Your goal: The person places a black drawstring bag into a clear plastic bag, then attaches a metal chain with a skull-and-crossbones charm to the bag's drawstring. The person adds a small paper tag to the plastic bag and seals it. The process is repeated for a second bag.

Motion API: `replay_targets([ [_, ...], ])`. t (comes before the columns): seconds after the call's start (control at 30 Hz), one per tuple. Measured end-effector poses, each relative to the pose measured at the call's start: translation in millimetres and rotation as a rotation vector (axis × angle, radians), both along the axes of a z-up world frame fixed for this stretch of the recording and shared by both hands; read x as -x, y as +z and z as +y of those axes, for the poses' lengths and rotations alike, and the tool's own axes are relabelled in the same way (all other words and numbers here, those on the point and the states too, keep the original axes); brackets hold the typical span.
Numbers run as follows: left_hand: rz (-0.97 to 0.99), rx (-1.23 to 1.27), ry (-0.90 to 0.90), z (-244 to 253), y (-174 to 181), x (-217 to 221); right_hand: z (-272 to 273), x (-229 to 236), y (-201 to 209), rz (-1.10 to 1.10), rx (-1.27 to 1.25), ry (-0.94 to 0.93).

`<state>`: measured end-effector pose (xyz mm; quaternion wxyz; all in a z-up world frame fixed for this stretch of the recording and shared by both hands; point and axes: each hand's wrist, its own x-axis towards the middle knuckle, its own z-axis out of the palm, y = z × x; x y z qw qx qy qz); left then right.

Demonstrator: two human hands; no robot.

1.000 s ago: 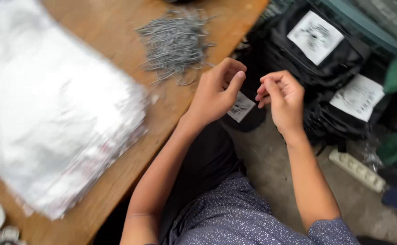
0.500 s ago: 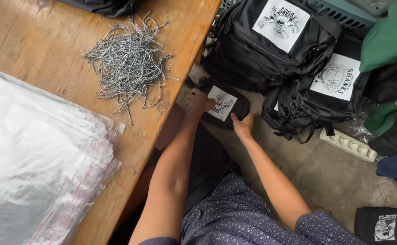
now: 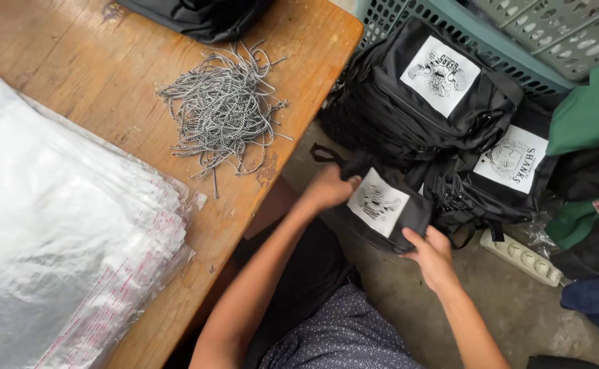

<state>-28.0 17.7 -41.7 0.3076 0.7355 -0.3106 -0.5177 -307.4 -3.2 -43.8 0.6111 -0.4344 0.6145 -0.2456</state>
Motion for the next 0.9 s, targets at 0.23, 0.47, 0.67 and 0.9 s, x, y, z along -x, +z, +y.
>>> replay_targets([
  [0.23,0.074,0.008,-0.064,77.2,197.2,-7.5,-31.2,-6.1,106.8,-0.16,0.284,-0.059],
  [0.47,0.073,0.596,0.343,199.3,229.4,-46.7,-1.3,-131.6,201.5,-0.262,0.428,0.395],
  [0.67,-0.004,0.564,0.881,325.3,229.0,-83.7,54.4,-261.2,206.9,-0.308,0.454,0.943],
  [0.9,0.129,0.584,1.391,425.3,250.7,-130.6,148.7,-392.2,238.9,-0.182,0.484,1.488],
])
